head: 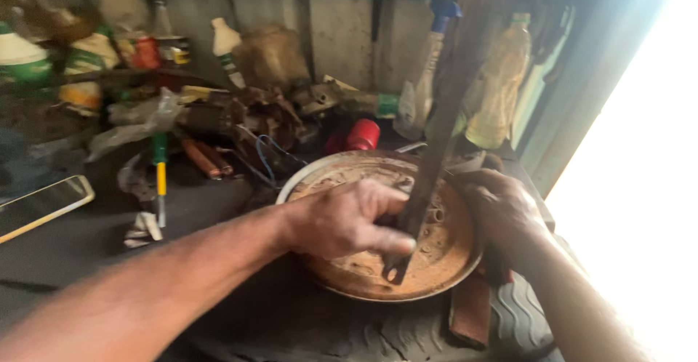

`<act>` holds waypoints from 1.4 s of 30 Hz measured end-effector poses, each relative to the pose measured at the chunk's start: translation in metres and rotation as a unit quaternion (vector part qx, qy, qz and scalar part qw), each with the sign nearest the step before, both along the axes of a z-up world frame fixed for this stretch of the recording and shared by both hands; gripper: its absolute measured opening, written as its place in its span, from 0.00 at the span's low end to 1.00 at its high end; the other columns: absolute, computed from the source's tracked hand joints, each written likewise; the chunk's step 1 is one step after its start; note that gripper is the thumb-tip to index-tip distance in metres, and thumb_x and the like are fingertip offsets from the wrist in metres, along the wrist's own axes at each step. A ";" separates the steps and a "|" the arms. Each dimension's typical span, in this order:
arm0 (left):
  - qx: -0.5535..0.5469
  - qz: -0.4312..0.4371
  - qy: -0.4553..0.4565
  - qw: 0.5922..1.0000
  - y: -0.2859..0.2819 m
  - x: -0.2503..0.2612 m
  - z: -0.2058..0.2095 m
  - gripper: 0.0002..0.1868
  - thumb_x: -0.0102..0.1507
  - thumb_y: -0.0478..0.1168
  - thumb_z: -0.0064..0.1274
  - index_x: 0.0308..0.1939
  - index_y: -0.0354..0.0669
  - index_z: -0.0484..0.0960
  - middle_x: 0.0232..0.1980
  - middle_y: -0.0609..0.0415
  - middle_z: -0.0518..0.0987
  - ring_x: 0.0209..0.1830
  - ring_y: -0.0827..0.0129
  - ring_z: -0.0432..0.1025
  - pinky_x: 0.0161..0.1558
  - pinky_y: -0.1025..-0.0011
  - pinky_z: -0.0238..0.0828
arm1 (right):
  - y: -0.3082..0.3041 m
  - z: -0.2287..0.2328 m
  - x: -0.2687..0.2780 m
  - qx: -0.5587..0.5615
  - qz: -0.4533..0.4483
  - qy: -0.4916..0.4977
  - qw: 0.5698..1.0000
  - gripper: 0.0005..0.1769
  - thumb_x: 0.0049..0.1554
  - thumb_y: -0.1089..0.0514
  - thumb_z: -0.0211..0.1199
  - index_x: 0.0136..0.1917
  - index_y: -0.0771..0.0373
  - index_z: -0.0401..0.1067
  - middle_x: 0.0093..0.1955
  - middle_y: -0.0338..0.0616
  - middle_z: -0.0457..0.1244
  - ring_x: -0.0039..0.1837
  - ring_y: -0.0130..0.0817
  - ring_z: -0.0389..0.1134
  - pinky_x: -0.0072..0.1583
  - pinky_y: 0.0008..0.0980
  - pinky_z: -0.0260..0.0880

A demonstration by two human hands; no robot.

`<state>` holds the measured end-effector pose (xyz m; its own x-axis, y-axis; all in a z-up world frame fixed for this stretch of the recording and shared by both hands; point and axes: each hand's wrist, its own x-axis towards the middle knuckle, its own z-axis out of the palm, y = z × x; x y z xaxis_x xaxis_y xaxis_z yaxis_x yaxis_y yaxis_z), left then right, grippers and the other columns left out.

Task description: The person removes small components and scrapes debris from a rusty circular metal hub using a screwdriver, a pry bar, and a file.

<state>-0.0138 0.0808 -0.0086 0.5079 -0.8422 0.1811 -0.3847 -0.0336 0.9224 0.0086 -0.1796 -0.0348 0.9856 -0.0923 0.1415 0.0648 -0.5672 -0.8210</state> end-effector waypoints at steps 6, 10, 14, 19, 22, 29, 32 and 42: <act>0.011 0.313 -0.216 0.925 -0.011 -0.012 0.019 0.09 0.63 0.40 0.54 0.41 0.39 0.83 0.30 0.51 0.83 0.29 0.70 0.78 0.35 0.68 0.75 | -0.009 -0.001 0.009 -0.078 0.008 -0.069 0.995 0.18 0.60 0.56 0.56 0.60 0.55 0.79 0.60 0.42 0.70 0.57 0.36 0.73 0.58 0.37 0.73; -0.028 0.395 -0.485 0.780 -0.011 -0.021 0.021 0.07 0.62 0.40 0.52 0.39 0.43 0.82 0.33 0.47 0.83 0.34 0.55 0.78 0.39 0.60 0.74 | 0.007 0.027 -0.011 -0.080 -0.054 -0.108 0.989 0.18 0.59 0.53 0.62 0.62 0.58 0.78 0.56 0.50 0.72 0.54 0.38 0.73 0.56 0.38 0.71; 0.022 0.403 -0.520 0.753 -0.019 -0.021 0.024 0.07 0.60 0.40 0.51 0.29 0.43 0.81 0.29 0.48 0.81 0.30 0.54 0.78 0.37 0.55 0.72 | 0.028 0.059 -0.050 0.093 0.097 -0.115 0.984 0.23 0.54 0.52 0.63 0.62 0.59 0.78 0.48 0.45 0.73 0.44 0.34 0.71 0.44 0.35 0.71; 0.018 0.326 -0.535 0.780 -0.027 -0.038 0.009 0.10 0.65 0.41 0.50 0.34 0.41 0.83 0.33 0.48 0.82 0.31 0.55 0.78 0.39 0.53 0.70 | 0.045 0.048 -0.064 0.057 0.049 -0.105 0.992 0.18 0.64 0.53 0.65 0.62 0.66 0.77 0.38 0.60 0.70 0.40 0.40 0.69 0.43 0.37 0.69; 0.016 0.315 -0.533 0.785 -0.018 -0.035 0.005 0.17 0.63 0.49 0.55 0.44 0.39 0.86 0.34 0.48 0.84 0.31 0.58 0.79 0.44 0.54 0.72 | 0.029 0.046 -0.056 0.179 0.095 -0.183 0.962 0.16 0.61 0.56 0.58 0.55 0.72 0.72 0.44 0.51 0.71 0.40 0.36 0.71 0.45 0.33 0.72; 0.200 0.441 -0.377 0.790 0.032 -0.011 0.013 0.22 0.61 0.52 0.55 0.49 0.39 0.83 0.48 0.45 0.82 0.45 0.58 0.78 0.49 0.58 0.74 | -0.014 0.046 -0.043 0.244 -0.003 -0.296 0.923 0.14 0.65 0.65 0.52 0.64 0.72 0.66 0.45 0.52 0.66 0.41 0.39 0.66 0.45 0.35 0.69; 0.282 0.431 -0.326 0.793 0.035 -0.009 0.003 0.18 0.60 0.52 0.55 0.45 0.43 0.84 0.52 0.48 0.81 0.52 0.56 0.75 0.56 0.56 0.70 | 0.003 0.037 -0.039 0.166 0.002 -0.248 0.954 0.13 0.64 0.64 0.51 0.60 0.73 0.67 0.42 0.53 0.68 0.40 0.40 0.70 0.45 0.36 0.72; 0.244 0.405 -0.360 0.804 0.036 0.001 -0.013 0.17 0.57 0.52 0.57 0.41 0.43 0.85 0.51 0.46 0.81 0.57 0.53 0.73 0.59 0.53 0.67 | 0.003 0.014 -0.026 -0.047 -0.002 -0.314 0.948 0.09 0.63 0.61 0.56 0.51 0.68 0.72 0.46 0.53 0.66 0.45 0.37 0.70 0.48 0.34 0.71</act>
<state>-0.0128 0.1167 -0.0216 0.8368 -0.3477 0.4230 -0.4830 -0.8326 0.2711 -0.0170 -0.1766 -0.0212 0.7038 -0.0532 0.7084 0.5225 -0.6369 -0.5669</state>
